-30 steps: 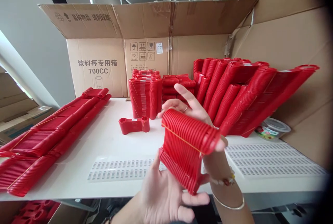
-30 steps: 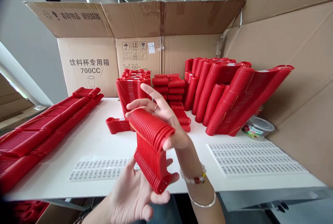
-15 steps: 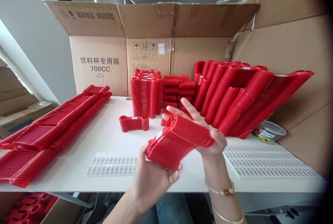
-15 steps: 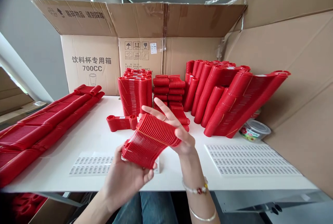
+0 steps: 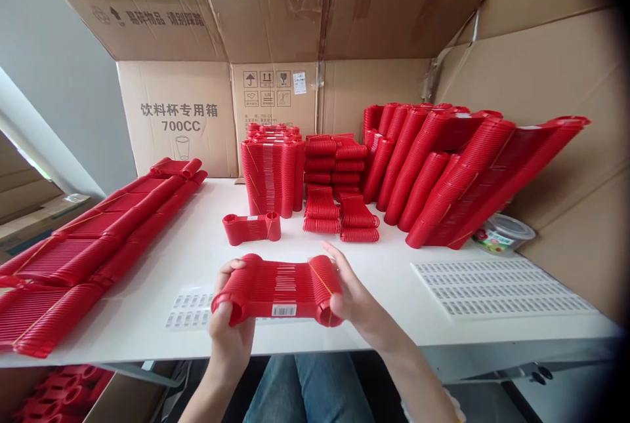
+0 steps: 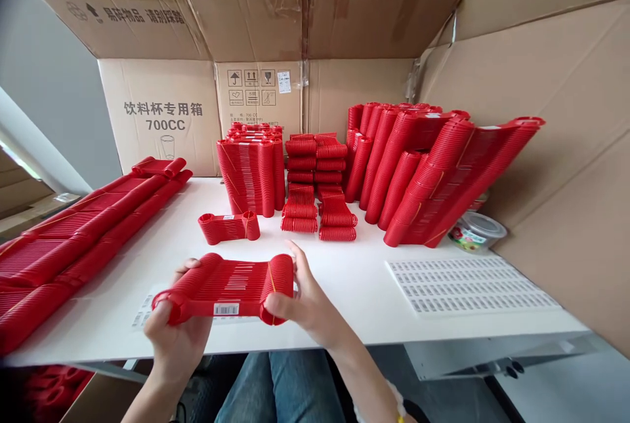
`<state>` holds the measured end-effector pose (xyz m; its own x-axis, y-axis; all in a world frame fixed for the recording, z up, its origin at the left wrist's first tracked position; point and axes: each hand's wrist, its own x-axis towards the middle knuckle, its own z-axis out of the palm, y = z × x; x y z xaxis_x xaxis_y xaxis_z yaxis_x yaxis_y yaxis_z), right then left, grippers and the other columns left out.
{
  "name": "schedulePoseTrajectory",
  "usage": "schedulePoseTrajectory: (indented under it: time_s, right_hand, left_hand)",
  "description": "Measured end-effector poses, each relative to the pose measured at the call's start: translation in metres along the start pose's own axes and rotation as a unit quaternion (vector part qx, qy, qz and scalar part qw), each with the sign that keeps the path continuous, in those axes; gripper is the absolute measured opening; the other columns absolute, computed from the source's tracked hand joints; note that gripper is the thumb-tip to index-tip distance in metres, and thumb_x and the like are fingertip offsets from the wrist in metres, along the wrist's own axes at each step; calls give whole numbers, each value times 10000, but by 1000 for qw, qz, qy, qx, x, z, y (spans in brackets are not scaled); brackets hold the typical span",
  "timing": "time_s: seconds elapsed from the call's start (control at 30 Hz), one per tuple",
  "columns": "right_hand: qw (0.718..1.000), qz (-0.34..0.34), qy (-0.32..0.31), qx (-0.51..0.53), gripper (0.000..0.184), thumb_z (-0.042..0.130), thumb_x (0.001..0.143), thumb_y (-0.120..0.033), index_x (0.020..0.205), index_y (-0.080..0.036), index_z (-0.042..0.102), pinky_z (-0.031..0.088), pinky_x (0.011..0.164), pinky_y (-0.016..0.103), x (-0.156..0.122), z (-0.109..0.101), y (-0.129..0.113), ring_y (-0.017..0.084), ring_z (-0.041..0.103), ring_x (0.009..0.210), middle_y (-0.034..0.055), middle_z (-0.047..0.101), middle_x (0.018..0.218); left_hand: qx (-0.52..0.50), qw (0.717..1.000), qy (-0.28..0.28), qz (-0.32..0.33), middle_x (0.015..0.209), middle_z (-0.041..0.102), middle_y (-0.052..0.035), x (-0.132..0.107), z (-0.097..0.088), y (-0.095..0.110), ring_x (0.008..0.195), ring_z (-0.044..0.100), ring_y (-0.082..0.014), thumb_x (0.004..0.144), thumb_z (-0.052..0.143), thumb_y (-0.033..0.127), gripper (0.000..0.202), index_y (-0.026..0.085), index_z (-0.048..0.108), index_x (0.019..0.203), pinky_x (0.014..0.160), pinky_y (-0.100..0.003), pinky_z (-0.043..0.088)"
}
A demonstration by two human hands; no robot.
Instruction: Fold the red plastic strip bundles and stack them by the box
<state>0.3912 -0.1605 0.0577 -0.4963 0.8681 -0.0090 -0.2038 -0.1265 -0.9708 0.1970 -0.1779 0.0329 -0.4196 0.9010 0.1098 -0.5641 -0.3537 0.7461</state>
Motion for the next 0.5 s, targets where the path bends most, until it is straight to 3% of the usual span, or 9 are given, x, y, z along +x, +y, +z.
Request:
schedulePoseTrajectory:
  time_s: [0.07, 0.13, 0.27, 0.4, 0.5]
  right_hand:
    - [999, -36, -20, -5, 1247, 836, 633, -606, 1548, -302, 46, 356, 1120, 462, -7, 9, 5, 301, 459, 1327, 129, 401, 1476]
    - [997, -71, -6, -15, 1181, 825, 685, -554, 1545, -318, 50, 364, 1119, 454, -11, 18, 6, 291, 458, 1330, 116, 424, 1465]
    - [995, -76, 63, -13, 931, 714, 801, -550, 1517, -291, 177, 417, 1077, 428, -12, 28, 4, 269, 537, 1236, 91, 531, 1351]
    - [995, -49, 84, 10, 866, 699, 795, -580, 1477, -287, 253, 441, 1057, 432, -9, 30, 5, 270, 549, 1216, 77, 551, 1318]
    - [995, -42, 91, 18, 841, 688, 802, -586, 1470, -296, 267, 449, 1051, 433, -10, 30, 8, 272, 535, 1237, 74, 536, 1341]
  left_hand:
    - [3, 999, -11, 49, 954, 645, -1, 0, -3, 3, 821, 632, -173, 534, 780, 569, 499, 230, 657, 879, 730, -263, 550]
    - [7, 998, -18, 55, 962, 631, -1, -2, -4, 6, 841, 626, -168, 563, 764, 581, 492, 228, 657, 889, 738, -248, 546]
    - [27, 998, -50, -4, 1023, 619, -5, -9, 0, 16, 908, 620, -176, 613, 765, 507, 440, 246, 661, 952, 788, -260, 549]
    - [59, 993, -96, -44, 1013, 605, -19, -12, 3, 24, 958, 620, -229, 599, 785, 493, 481, 248, 648, 989, 864, -356, 551]
    - [80, 987, -125, -53, 1024, 597, -22, -10, -1, 25, 1011, 616, -252, 633, 779, 465, 463, 255, 631, 1018, 884, -368, 546]
